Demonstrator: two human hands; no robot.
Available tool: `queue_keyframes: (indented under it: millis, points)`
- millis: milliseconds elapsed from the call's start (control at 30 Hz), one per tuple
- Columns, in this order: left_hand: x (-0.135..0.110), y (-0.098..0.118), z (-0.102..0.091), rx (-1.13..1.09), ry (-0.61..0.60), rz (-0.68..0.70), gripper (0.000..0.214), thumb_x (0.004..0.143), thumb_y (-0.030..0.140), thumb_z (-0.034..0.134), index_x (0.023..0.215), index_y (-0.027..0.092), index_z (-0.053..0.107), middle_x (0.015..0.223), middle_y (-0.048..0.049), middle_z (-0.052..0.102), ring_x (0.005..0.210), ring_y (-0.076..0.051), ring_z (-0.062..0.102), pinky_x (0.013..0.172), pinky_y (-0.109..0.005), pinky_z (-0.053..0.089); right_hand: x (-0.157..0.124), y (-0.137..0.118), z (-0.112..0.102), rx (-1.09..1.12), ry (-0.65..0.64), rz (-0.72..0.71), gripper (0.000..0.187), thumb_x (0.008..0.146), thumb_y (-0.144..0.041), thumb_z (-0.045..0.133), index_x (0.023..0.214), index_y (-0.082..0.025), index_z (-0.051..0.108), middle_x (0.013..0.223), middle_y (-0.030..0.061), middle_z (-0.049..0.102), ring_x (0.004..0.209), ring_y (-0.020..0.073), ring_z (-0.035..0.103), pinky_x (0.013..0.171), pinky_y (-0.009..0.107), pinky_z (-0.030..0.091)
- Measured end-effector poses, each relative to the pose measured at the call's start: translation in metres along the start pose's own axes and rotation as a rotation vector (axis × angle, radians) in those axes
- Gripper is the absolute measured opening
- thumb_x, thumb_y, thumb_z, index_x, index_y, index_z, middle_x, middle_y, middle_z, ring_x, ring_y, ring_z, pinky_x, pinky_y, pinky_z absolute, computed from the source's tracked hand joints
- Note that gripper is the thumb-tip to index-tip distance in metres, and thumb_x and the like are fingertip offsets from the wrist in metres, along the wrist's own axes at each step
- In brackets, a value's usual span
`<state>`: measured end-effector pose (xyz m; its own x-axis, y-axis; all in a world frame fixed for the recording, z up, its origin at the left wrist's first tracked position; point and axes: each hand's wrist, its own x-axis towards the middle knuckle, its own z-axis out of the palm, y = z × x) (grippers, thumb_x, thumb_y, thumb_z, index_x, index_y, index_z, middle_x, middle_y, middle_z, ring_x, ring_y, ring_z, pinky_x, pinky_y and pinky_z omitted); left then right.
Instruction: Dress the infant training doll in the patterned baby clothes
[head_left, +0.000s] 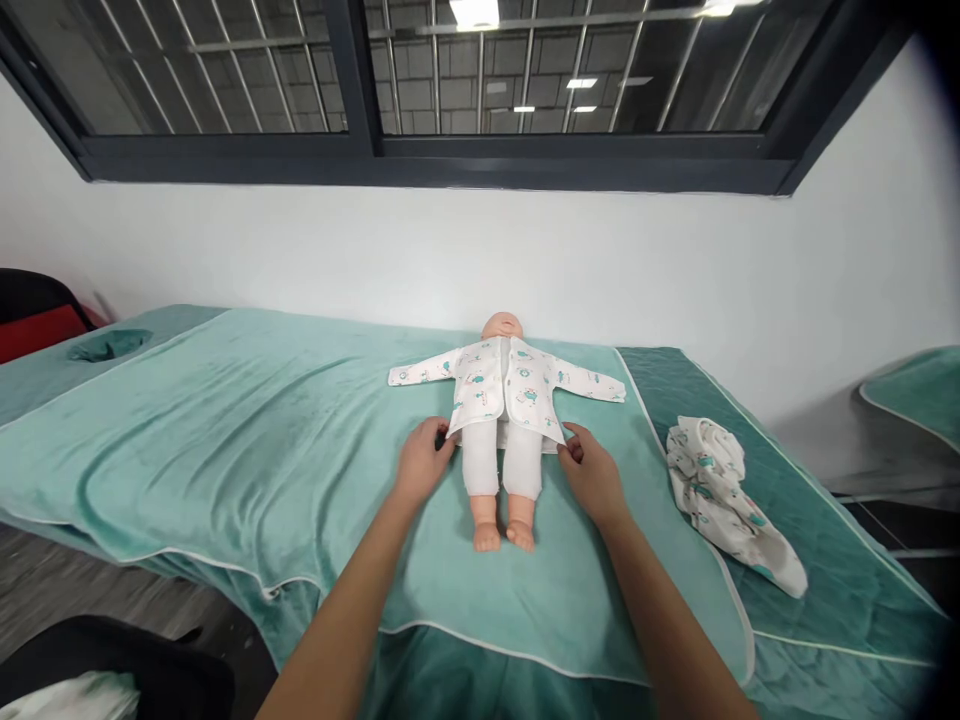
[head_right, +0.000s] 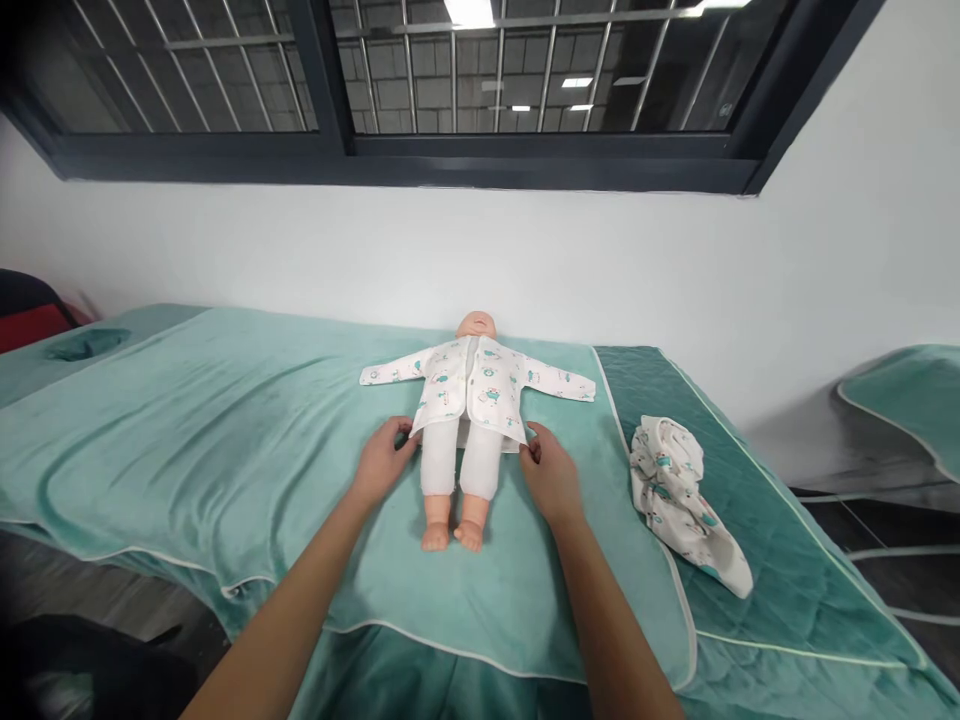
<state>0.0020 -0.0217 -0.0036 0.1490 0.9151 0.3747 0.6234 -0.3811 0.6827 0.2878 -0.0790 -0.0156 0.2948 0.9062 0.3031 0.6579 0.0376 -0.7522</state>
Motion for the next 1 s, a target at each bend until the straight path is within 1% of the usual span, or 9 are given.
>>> queue_keyframes:
  millis: [200,333,433,533,633,733,833,933,1000]
  points:
    - [-0.006,0.001,-0.001,0.098,0.019,-0.004,0.007,0.086,0.025,0.050,0.092,0.023,0.053,0.085,-0.0008,0.062,0.079,-0.019,0.057,0.071,-0.031,0.040,-0.003,0.001,-0.003,0.031,0.066,0.020,0.042,0.085,-0.032,0.046,0.124,-0.019,0.059,0.073,-0.0011,0.058,0.068,0.0182,0.055,0.071,0.032,0.045]
    - [-0.006,0.003,0.001,0.088,0.071,0.027,0.008,0.086,0.025,0.051,0.094,0.024,0.055,0.087,-0.0023,0.063,0.081,-0.021,0.058,0.073,-0.032,0.042,-0.005,-0.003,-0.001,0.033,0.093,-0.135,0.038,0.088,-0.033,0.050,0.124,-0.021,0.058,0.101,0.0066,0.062,0.083,0.0203,0.058,0.078,0.036,0.048]
    - [-0.004,0.011,0.003,0.048,0.143,0.129,0.018,0.087,0.026,0.053,0.105,0.024,0.058,0.102,-0.0062,0.063,0.097,-0.024,0.059,0.086,-0.036,0.044,-0.003,-0.010,0.002,0.014,0.113,-0.258,0.037,0.090,-0.033,0.052,0.126,-0.023,0.056,0.121,0.0106,0.058,0.106,0.0246,0.057,0.090,0.040,0.048]
    - [0.003,0.023,0.008,-0.055,0.172,0.181,0.025,0.089,0.023,0.051,0.112,0.024,0.059,0.111,-0.0076,0.062,0.105,-0.023,0.058,0.093,-0.037,0.044,0.002,-0.018,0.008,-0.013,0.157,-0.358,0.036,0.091,-0.029,0.051,0.127,-0.023,0.055,0.122,0.0107,0.057,0.117,0.0259,0.052,0.100,0.043,0.044]
    - [0.014,0.031,0.017,-0.201,0.219,0.133,0.022,0.088,0.023,0.052,0.108,0.024,0.061,0.105,-0.0052,0.063,0.098,-0.020,0.058,0.088,-0.033,0.045,0.011,-0.025,0.014,0.013,0.191,-0.389,0.033,0.092,-0.024,0.047,0.124,-0.023,0.057,0.119,0.0101,0.059,0.116,0.0250,0.052,0.101,0.042,0.042]
    - [0.027,0.032,0.027,-0.335,0.258,0.025,0.009,0.087,0.027,0.055,0.090,0.021,0.062,0.089,-0.0012,0.061,0.085,-0.017,0.057,0.076,-0.027,0.044,0.021,-0.028,0.020,0.182,0.160,-0.308,0.024,0.091,-0.027,0.051,0.111,-0.022,0.063,0.110,0.0075,0.062,0.104,0.0229,0.057,0.090,0.037,0.046]
    - [0.037,0.026,0.032,-0.544,0.306,-0.163,0.026,0.090,0.038,0.052,0.073,0.018,0.057,0.069,0.0020,0.054,0.068,-0.013,0.049,0.063,-0.025,0.038,0.031,-0.027,0.024,0.466,0.137,-0.067,0.017,0.086,-0.035,0.060,0.090,-0.020,0.066,0.088,0.0019,0.064,0.084,0.0188,0.058,0.074,0.030,0.046]
    - [0.042,0.019,0.033,-0.760,0.363,-0.272,0.038,0.089,0.051,0.054,0.075,0.016,0.060,0.069,0.0014,0.057,0.066,-0.012,0.049,0.063,-0.025,0.039,0.040,-0.022,0.026,0.639,0.154,0.090,0.028,0.086,-0.044,0.060,0.077,-0.018,0.062,0.073,-0.0012,0.061,0.072,0.0159,0.055,0.068,0.029,0.045]
    - [0.043,0.016,0.032,-0.853,0.426,-0.298,0.041,0.086,0.055,0.057,0.079,0.015,0.064,0.075,-0.0005,0.062,0.069,-0.013,0.053,0.065,-0.025,0.043,0.044,-0.018,0.024,0.782,0.181,0.149,0.030,0.086,-0.047,0.060,0.081,-0.018,0.063,0.080,0.0006,0.065,0.077,0.0173,0.059,0.070,0.030,0.048]
